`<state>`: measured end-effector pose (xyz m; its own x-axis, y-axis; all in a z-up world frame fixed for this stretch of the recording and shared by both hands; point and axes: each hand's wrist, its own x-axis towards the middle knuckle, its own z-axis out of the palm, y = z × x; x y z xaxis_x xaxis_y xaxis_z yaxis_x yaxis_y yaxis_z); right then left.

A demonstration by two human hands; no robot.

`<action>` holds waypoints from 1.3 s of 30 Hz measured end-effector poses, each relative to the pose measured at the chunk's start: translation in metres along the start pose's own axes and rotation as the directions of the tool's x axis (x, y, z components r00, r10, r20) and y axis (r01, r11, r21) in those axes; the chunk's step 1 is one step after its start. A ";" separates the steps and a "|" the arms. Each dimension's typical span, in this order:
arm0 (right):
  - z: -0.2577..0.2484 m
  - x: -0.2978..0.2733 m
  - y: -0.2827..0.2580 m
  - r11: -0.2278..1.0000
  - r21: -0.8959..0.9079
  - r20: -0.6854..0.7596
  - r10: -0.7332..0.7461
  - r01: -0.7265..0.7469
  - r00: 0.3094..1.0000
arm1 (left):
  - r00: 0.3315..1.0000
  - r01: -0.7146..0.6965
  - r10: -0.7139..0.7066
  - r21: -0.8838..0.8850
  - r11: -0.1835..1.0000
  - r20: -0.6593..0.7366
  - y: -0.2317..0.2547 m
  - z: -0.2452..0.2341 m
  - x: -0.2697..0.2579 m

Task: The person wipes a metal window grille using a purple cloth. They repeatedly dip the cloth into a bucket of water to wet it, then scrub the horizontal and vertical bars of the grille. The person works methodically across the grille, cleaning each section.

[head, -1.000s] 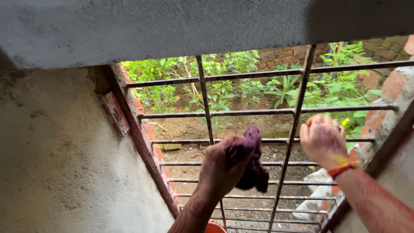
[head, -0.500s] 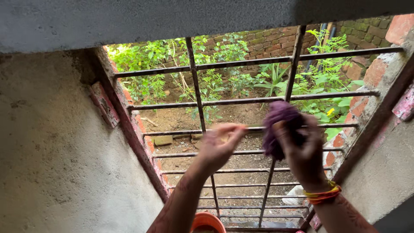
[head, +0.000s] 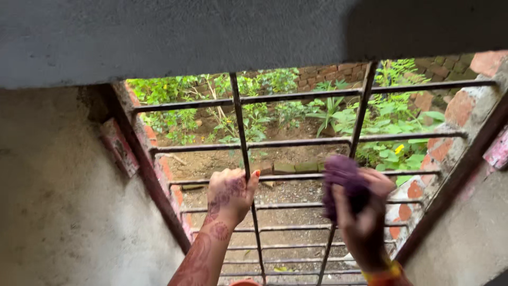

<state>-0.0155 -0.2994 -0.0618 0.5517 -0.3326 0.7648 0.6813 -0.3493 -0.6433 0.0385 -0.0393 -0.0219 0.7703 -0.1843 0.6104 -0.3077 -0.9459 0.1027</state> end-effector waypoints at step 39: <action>0.082 0.019 0.045 0.731 -0.681 -0.318 -0.325 0.024 0.891 | 0.773 0.209 -0.287 0.200 0.957 0.565 0.016 -0.034 0.037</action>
<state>0.0649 -0.2498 -0.0736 0.1174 -0.4612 0.8795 0.1835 -0.8603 -0.4756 0.0436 -0.0521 0.0291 0.9998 -0.0219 -0.0014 -0.0218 -0.9973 0.0695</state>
